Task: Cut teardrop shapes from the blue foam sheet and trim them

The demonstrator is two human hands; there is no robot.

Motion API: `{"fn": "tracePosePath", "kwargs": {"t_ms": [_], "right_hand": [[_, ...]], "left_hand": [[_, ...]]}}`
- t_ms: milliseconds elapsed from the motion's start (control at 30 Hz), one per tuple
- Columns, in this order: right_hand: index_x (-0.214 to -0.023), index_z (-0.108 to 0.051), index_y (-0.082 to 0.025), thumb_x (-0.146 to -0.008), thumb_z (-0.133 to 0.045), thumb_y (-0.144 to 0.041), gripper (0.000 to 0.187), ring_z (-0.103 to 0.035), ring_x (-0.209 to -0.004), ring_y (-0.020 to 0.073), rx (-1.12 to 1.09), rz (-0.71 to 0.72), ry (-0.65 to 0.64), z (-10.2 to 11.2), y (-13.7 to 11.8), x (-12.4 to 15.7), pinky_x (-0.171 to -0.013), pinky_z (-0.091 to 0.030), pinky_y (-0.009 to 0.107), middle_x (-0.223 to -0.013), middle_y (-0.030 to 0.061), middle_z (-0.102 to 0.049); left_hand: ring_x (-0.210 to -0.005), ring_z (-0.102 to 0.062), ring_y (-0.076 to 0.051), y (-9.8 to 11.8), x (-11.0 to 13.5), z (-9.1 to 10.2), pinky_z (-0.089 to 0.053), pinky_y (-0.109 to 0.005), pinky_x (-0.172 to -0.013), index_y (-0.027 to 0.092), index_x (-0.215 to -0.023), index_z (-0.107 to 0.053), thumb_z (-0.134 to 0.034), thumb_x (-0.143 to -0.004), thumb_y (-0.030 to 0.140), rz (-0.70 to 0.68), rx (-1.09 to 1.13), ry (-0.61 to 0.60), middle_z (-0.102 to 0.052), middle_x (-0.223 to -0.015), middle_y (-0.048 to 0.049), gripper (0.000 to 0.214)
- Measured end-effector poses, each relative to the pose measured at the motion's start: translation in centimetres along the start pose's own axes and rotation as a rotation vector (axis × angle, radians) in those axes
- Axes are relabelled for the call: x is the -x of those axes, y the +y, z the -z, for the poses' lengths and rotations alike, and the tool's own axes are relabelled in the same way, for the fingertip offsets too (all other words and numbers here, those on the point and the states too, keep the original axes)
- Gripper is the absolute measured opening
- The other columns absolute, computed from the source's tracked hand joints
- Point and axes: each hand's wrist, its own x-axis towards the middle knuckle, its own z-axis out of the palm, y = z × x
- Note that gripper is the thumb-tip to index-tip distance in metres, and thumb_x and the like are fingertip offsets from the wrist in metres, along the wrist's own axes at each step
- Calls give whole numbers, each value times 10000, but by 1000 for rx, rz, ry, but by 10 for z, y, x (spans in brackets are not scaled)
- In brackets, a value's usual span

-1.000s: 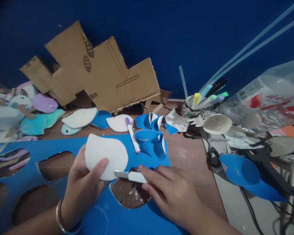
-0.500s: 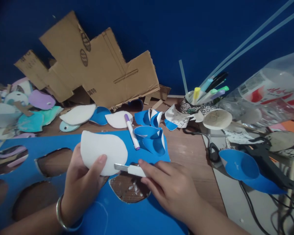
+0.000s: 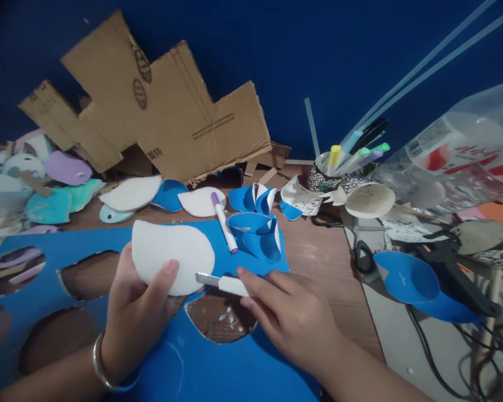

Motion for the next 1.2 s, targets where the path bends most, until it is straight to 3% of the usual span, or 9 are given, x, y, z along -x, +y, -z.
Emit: {"fn": "tracePosePath", "kwargs": {"t_ms": [100,333,833,1200], "right_hand": [[-1187,-597,-243,-900,-503,-302,308,-561,-579,118,-7,2,0,0,0,0,-509,-427,223,-691,-5,-608],[-1194,-589,-238,-898,-506,-292,312,-555,-585,117,-23,11,-7,-1,0,0,-513,-429,223,-700,-6,-606],[-1189,-590,-238,-905,-494,-296,305,-562,-583,110,-21,3,-3,1,-1,0,-511,-431,216,-694,-10,-601],[-1193,-587,-243,-901,-501,-288,307,-575,-600,113,-18,-4,-14,0,0,0,-523,-444,216,-713,-8,-614]], "left_hand": [[-736,-620,-191,3,0,0,-562,-290,-583,156,-1168,-479,-631,-760,318,-67,-78,16,-607,-902,-59,464],[-727,-617,-171,8,1,-1,-556,-259,-589,126,-1151,-487,-615,-766,291,-128,-137,31,-611,-880,-59,438],[-696,-633,-164,8,2,-3,-558,-243,-532,157,-1196,-449,-620,-772,292,-26,20,2,-616,-895,-53,476],[-712,-624,-163,6,6,0,-536,-226,-538,172,-1202,-464,-629,-766,293,-40,-43,-1,-617,-893,-50,482]]}}
